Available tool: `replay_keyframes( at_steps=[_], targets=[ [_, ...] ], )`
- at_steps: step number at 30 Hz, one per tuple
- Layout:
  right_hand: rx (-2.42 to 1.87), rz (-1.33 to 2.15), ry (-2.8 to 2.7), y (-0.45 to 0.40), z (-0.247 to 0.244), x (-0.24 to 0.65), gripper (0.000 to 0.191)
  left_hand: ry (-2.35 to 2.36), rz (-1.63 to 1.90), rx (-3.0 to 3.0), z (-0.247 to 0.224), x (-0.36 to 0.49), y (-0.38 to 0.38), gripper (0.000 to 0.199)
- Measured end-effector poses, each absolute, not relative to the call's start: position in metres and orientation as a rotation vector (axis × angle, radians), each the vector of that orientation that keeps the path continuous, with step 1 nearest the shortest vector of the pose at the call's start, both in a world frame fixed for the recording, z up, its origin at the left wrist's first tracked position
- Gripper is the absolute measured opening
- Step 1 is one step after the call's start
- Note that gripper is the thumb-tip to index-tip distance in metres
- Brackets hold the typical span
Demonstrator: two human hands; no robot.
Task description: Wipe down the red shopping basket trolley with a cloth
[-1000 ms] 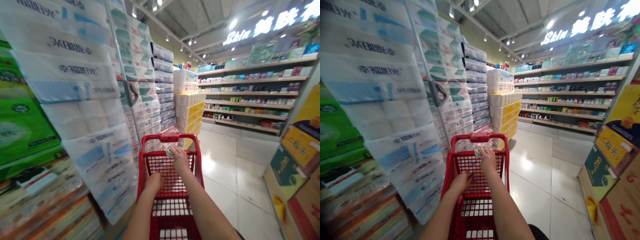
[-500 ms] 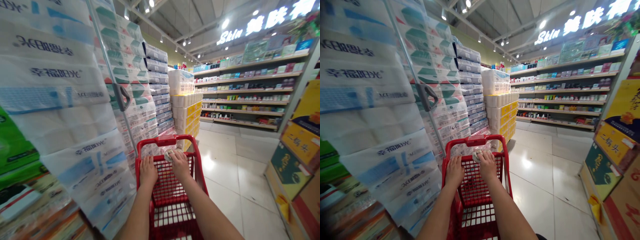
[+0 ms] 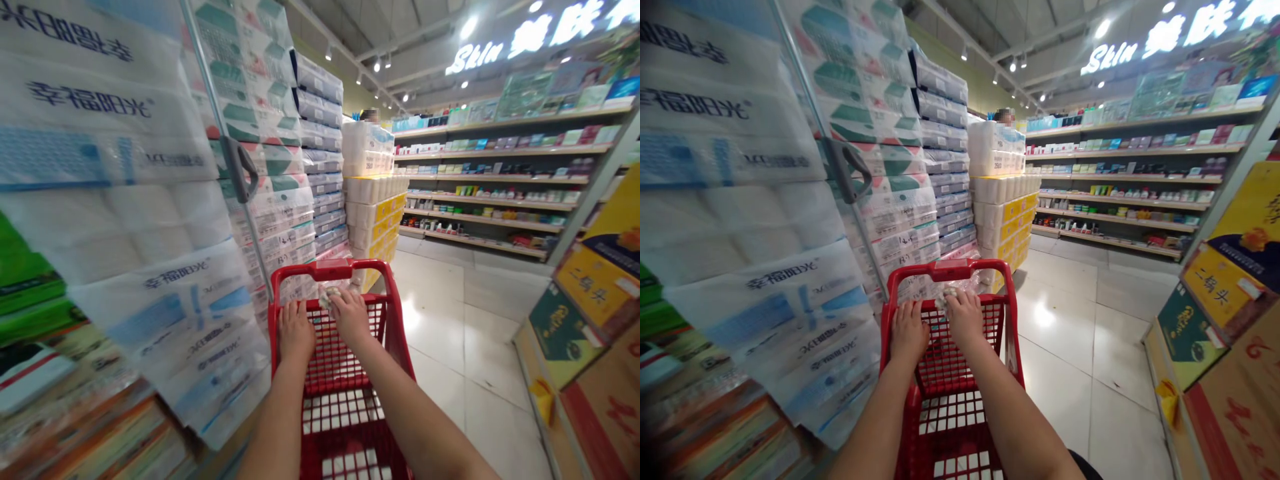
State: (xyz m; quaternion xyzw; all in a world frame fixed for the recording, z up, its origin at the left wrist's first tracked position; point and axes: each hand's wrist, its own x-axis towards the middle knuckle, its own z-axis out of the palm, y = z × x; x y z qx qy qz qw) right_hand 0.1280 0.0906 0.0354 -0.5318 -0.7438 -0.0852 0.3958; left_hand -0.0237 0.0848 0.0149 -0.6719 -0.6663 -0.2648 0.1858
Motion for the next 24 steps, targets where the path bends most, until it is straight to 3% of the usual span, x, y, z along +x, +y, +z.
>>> replay_keyframes(
  at_steps=[14, 19, 24],
  targets=[
    [-1.246, -0.314, -1.985, 0.083, 0.024, 0.122, 0.035, -1.857, -0.748, -1.896, 0.015, -0.029, 0.082, 0.056],
    [-1.386, -0.301, -1.873, 0.082, 0.024, 0.12, 0.032, -1.861, -0.752, -1.894, 0.016, -0.028, 0.083, 0.055],
    [-1.213, -0.291, -2.026, 0.082, 0.024, 0.119, 0.036, -1.888, -0.744, -1.893, 0.017, -0.028, 0.083, 0.053]
  ],
)
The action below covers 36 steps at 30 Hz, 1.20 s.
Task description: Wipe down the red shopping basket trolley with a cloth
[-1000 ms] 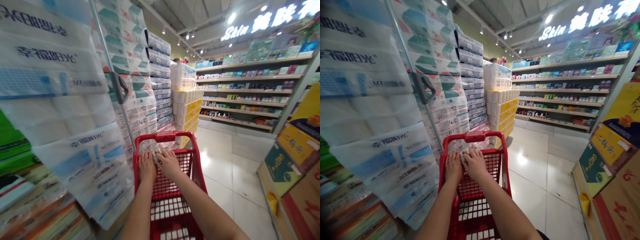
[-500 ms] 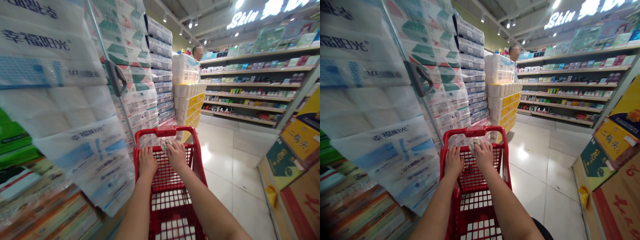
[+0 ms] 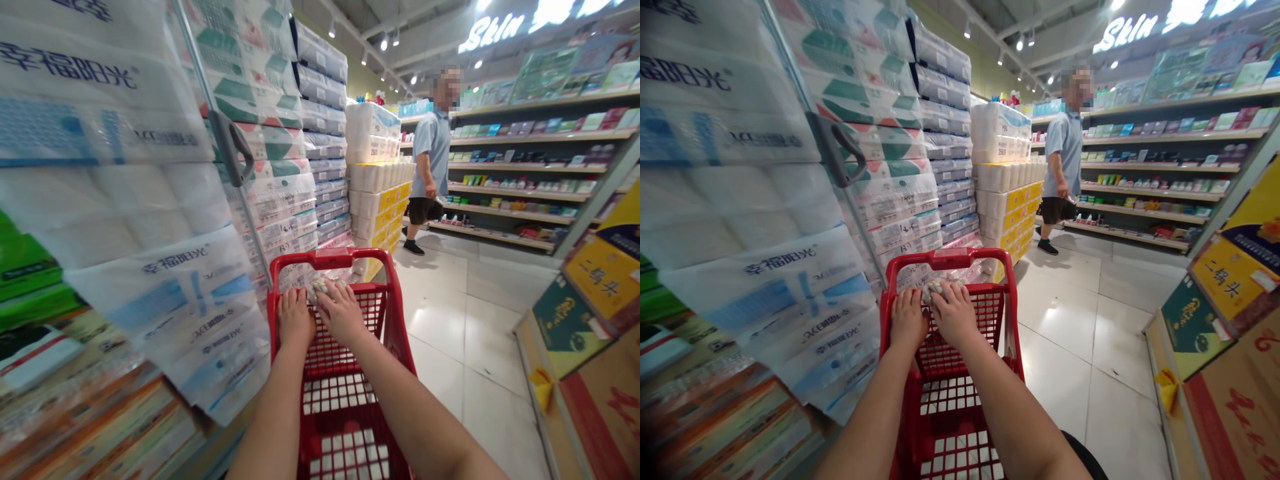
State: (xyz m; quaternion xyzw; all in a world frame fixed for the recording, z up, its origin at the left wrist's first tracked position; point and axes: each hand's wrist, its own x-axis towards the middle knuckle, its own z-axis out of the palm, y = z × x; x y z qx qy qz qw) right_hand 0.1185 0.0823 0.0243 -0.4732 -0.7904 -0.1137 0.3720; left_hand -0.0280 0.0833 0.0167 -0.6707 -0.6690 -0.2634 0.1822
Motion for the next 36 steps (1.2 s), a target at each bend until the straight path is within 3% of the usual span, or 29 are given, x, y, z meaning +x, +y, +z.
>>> replay_keyframes(
  at_steps=[4, 16, 25, 36],
  targets=[
    [-1.326, -0.277, -1.895, 0.086, 0.024, 0.12, 0.03, -1.886, -0.747, -1.897, 0.017, -0.028, 0.084, 0.056],
    [-1.117, -0.211, -2.004, 0.094, 0.02, 0.125, 0.031, -1.889, -0.732, -1.905, 0.017, -0.029, 0.083, 0.057],
    [-1.271, -0.236, -1.99, 0.084, 0.033, 0.131, 0.032, -1.893, -0.737, -1.897, 0.019, -0.028, 0.082, 0.056],
    [-1.408, -0.212, -1.895, 0.084, 0.039, 0.137, 0.019, -1.92, -0.74, -1.897, 0.022, -0.026, 0.08, 0.054]
  ],
)
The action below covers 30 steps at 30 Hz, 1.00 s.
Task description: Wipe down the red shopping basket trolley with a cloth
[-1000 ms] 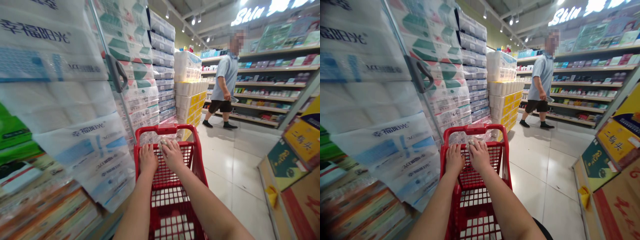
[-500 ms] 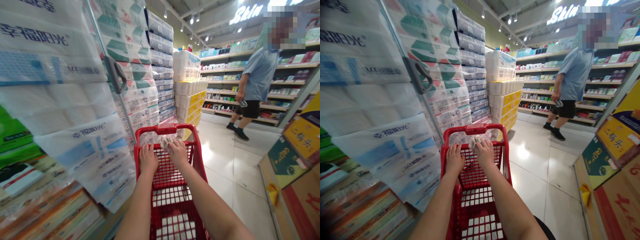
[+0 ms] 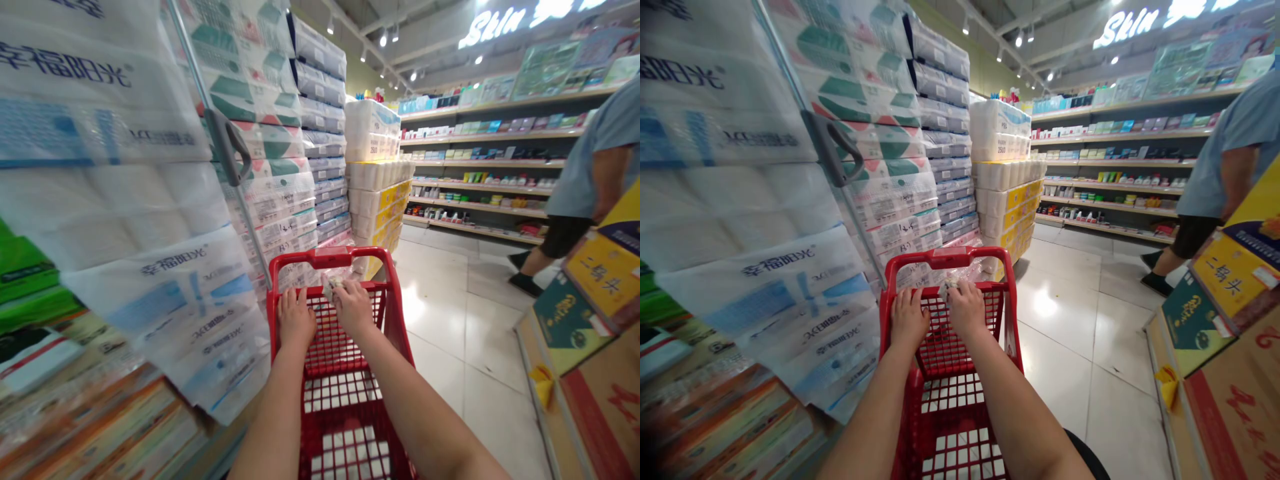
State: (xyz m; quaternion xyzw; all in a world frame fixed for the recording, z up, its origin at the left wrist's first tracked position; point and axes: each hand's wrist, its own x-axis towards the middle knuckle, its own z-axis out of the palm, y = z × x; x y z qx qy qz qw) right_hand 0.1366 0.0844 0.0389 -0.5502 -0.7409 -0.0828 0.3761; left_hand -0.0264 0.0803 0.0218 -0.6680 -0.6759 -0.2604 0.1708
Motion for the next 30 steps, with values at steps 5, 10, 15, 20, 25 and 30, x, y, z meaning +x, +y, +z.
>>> replay_keyframes(
  at_steps=[5, 10, 15, 20, 25, 30],
  targets=[
    [-1.528, -0.217, -1.765, 0.086, 0.039, 0.141, 0.02, -1.912, -0.739, -1.902, 0.02, -0.028, 0.081, 0.054],
    [-1.429, -0.209, -1.845, 0.088, 0.038, 0.146, 0.022, -1.901, -0.74, -1.892, 0.019, -0.028, 0.081, 0.053],
    [-1.497, -0.221, -1.741, 0.088, 0.037, 0.146, 0.023, -1.904, -0.743, -1.893, 0.021, -0.027, 0.081, 0.053],
    [-1.452, -0.188, -1.838, 0.088, 0.038, 0.149, 0.026, -1.93, -0.745, -1.903, 0.023, -0.026, 0.08, 0.053],
    [-1.672, -0.182, -1.605, 0.09, 0.043, 0.162, 0.018, -1.914, -0.763, -1.918, 0.023, -0.027, 0.081, 0.053],
    [-1.587, -0.149, -1.624, 0.094, 0.04, 0.167, 0.022, -1.918, -0.742, -1.907, 0.023, -0.026, 0.081, 0.052]
  ],
)
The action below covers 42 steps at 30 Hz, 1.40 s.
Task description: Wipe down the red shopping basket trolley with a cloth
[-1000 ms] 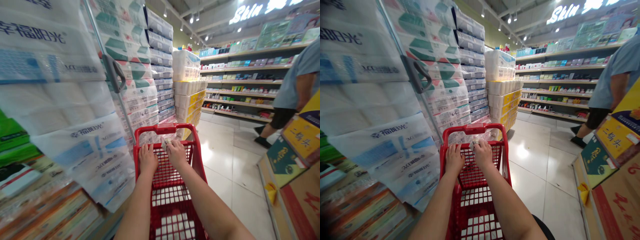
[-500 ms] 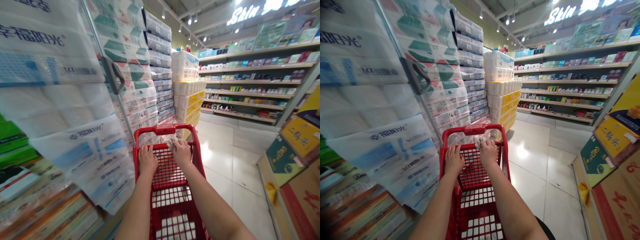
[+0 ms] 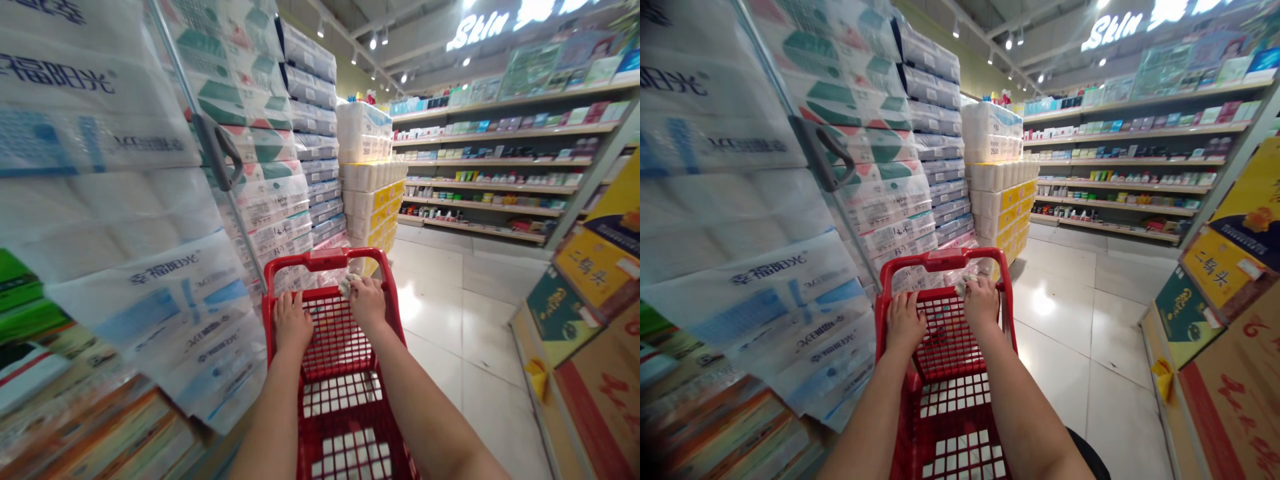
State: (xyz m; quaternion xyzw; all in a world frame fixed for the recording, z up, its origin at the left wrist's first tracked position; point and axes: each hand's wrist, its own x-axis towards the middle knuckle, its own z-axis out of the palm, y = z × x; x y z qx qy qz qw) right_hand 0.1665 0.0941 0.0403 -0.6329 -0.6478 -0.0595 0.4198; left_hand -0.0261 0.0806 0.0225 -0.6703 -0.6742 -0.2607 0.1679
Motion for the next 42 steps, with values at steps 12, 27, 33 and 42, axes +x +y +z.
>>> replay_keyframes(
  at_steps=[12, 27, 33, 42],
  targets=[
    [-1.554, -0.156, -1.433, 0.099, 0.034, 0.17, 0.035, -1.914, -0.741, -1.9, 0.022, -0.026, 0.081, 0.052],
    [-1.492, -0.157, -1.759, 0.091, 0.035, 0.153, 0.028, -1.924, -0.751, -1.904, 0.022, -0.026, 0.08, 0.054],
    [-1.434, -0.159, -1.826, 0.089, 0.035, 0.145, 0.03, -1.914, -0.758, -1.893, 0.021, -0.026, 0.081, 0.054],
    [-1.502, -0.161, -1.803, 0.087, 0.033, 0.138, 0.032, -1.92, -0.797, -1.901, 0.021, -0.026, 0.081, 0.054]
  ],
)
